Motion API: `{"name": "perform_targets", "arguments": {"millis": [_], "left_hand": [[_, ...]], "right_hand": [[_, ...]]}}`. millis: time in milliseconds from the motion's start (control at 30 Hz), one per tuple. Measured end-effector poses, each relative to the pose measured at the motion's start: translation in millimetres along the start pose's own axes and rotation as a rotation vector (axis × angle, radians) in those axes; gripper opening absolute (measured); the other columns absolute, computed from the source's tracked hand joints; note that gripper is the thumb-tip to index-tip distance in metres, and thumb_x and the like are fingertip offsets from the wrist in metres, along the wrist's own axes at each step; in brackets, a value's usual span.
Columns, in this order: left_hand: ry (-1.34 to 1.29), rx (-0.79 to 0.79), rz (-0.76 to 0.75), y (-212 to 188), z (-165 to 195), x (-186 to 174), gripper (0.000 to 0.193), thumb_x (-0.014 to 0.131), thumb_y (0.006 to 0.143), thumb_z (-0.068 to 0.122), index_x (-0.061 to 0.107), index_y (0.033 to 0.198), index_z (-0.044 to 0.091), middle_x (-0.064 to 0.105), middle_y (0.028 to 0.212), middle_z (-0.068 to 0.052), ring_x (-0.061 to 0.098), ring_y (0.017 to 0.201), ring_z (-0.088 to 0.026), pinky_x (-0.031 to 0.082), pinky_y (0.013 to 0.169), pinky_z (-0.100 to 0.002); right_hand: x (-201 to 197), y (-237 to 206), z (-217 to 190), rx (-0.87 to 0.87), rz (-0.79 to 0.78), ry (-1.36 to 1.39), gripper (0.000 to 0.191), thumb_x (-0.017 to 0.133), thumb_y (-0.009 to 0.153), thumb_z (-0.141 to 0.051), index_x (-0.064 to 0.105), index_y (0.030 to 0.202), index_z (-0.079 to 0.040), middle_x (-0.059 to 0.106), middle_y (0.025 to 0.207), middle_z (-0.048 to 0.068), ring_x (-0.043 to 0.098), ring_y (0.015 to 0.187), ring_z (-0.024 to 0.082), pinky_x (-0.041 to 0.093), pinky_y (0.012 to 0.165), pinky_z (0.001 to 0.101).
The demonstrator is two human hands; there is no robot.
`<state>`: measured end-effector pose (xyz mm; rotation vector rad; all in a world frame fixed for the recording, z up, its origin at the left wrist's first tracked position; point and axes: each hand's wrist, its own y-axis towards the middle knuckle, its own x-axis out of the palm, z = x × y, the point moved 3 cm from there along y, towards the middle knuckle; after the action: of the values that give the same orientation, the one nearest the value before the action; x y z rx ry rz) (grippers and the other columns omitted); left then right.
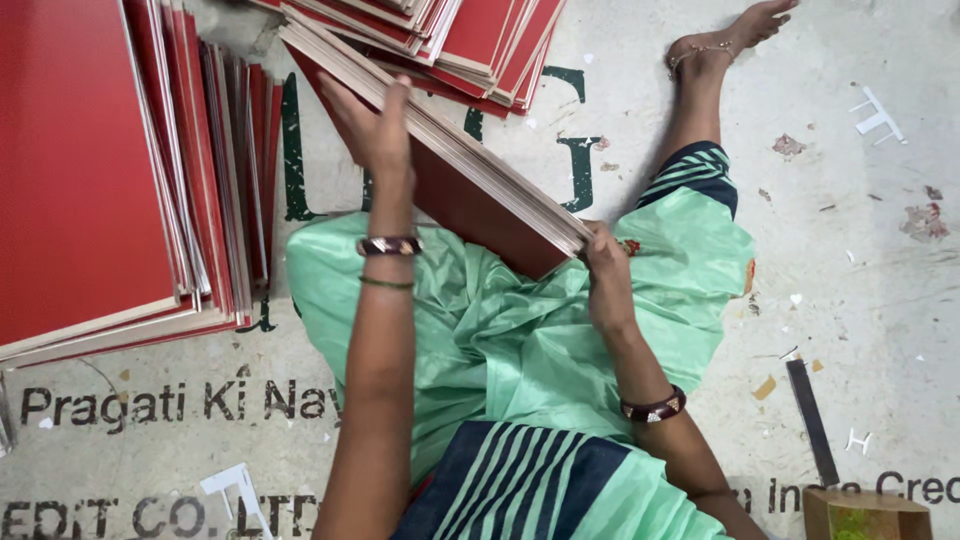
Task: The person sits on the floor and counts red paper sheets one at a time, separating each sheet by hand from a stack and moving it onto a growing pile beside them, working through the stack continuously.
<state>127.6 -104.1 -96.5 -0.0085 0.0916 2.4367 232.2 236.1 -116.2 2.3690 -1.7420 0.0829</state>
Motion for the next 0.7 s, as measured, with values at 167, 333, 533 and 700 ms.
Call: {"name": "perform_targets", "arguments": {"millis": [167, 333, 533, 700], "left_hand": [[-0.066, 0.039, -0.026, -60.4, 2.5, 9.1, 0.118, 0.081, 0.085, 0.029, -0.002, 0.165, 0.003, -0.003, 0.173, -0.026, 0.000, 0.161, -0.038, 0.007, 0.130, -0.046], [-0.050, 0.088, -0.040, -84.3, 3.9, 6.8, 0.122, 0.086, 0.084, 0.028, -0.002, 0.165, 0.002, -0.001, 0.173, -0.027, 0.001, 0.163, -0.038, 0.005, 0.131, -0.045], [-0.180, 0.114, -0.113, -90.5, 0.4, -11.1, 0.119, 0.084, 0.084, 0.024, 0.001, 0.167, 0.007, 0.011, 0.173, -0.025, 0.021, 0.159, -0.037, 0.019, 0.130, -0.042], [-0.216, 0.072, -0.143, -88.9, -3.4, -15.8, 0.119, 0.084, 0.084, 0.021, 0.000, 0.167, 0.008, 0.009, 0.173, -0.024, 0.017, 0.159, -0.036, 0.016, 0.129, -0.041]], "right_hand": [[-17.6, 15.6, -1.5, 0.173, -0.060, 0.030, 0.035, 0.055, 0.106, -0.035, 0.063, 0.106, 0.000, 0.062, 0.096, 0.001, 0.055, 0.092, 0.009, 0.043, 0.088, 0.0259], [-17.4, 29.4, -10.3, 0.284, -0.153, 0.006, 0.023, 0.060, 0.098, -0.021, 0.066, 0.100, 0.001, 0.063, 0.092, 0.000, 0.055, 0.088, 0.008, 0.043, 0.083, 0.0250], [-7.9, 33.0, -18.3, 0.399, -0.205, 0.028, 0.027, 0.061, 0.092, -0.020, 0.068, 0.107, 0.001, 0.069, 0.097, 0.002, 0.058, 0.088, 0.010, 0.045, 0.082, 0.0245], [-3.5, 32.3, -19.4, 0.370, -0.209, 0.034, 0.029, 0.059, 0.092, -0.026, 0.065, 0.106, -0.001, 0.068, 0.100, 0.003, 0.060, 0.096, 0.011, 0.044, 0.090, 0.0254]]}}
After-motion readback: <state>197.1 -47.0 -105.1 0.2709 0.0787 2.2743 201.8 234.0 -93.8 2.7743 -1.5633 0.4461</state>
